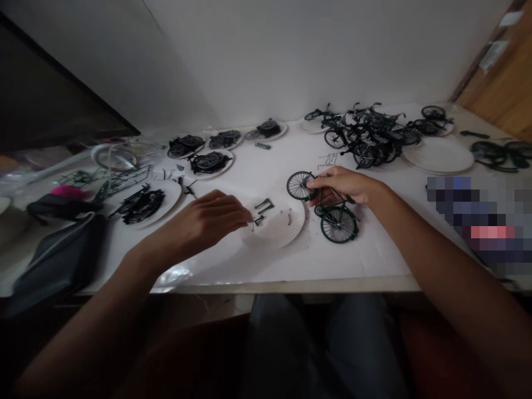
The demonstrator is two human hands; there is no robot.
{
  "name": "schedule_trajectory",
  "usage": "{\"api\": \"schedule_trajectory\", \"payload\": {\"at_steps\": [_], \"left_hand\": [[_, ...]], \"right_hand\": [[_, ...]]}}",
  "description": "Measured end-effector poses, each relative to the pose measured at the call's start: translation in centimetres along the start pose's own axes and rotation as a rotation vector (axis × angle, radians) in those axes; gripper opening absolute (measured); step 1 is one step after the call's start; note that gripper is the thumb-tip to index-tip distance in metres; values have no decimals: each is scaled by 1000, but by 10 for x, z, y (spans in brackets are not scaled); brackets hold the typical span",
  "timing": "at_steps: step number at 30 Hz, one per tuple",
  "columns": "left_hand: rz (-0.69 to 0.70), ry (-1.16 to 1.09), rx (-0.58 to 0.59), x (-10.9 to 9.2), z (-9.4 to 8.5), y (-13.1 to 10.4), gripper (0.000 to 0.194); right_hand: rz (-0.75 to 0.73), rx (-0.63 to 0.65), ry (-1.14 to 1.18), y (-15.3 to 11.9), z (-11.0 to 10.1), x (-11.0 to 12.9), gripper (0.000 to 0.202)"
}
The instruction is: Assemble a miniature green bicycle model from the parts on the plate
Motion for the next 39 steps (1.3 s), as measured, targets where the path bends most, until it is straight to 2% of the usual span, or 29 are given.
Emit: {"api": "schedule_trajectory", "payload": {"at_steps": [3, 6, 12, 15, 18, 20, 22, 24, 27, 29, 32, 39], "left_hand": [[4, 75, 29, -6, 3, -15, 30], [-2, 144, 17, -7, 8, -13, 30], [75, 167, -58, -23, 25, 28, 22], [153, 214, -36, -33, 40, 48, 24], [163, 235, -13, -33, 51, 56, 26], [135, 197, -22, -29, 51, 58, 26], [79, 87, -74, -19, 44, 60, 22], [-4, -92, -181, -5, 31, 64, 18], [-135, -384, -379, 19, 14, 75, 13], [-191, -513, -500, 29, 10, 83, 11], [-252, -616, -585, 32, 16, 93, 7], [-377, -629, -619, 27, 38, 93, 3]], "right_hand": [[11, -6, -11, 0, 1, 1, 18], [4, -43, -3, -2, -2, 0, 20], [-16, -59, 41, -5, -11, -2, 22], [-36, -48, 59, -9, -18, 1, 20], [-99, -98, 86, -16, -35, 8, 16], [-169, -149, 97, -22, -49, 14, 10], [-201, -179, 101, -26, -59, 16, 9], [-174, -180, 97, -25, -62, 14, 7], [-85, -117, 59, -18, -49, 6, 13], [-38, -59, 30, -13, -36, 1, 18], [3, 1, -3, -8, -21, -3, 24], [29, 71, -74, -6, -15, -3, 34]]}}
Point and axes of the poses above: each hand's wrist, its own y-axis towards the middle knuckle, its own z-axis out of the palm, x = y × z, the point moved 6 cm from there along y, towards the middle knuckle, and after that the axes turned 1 degree about x, right-handed, at the moved point
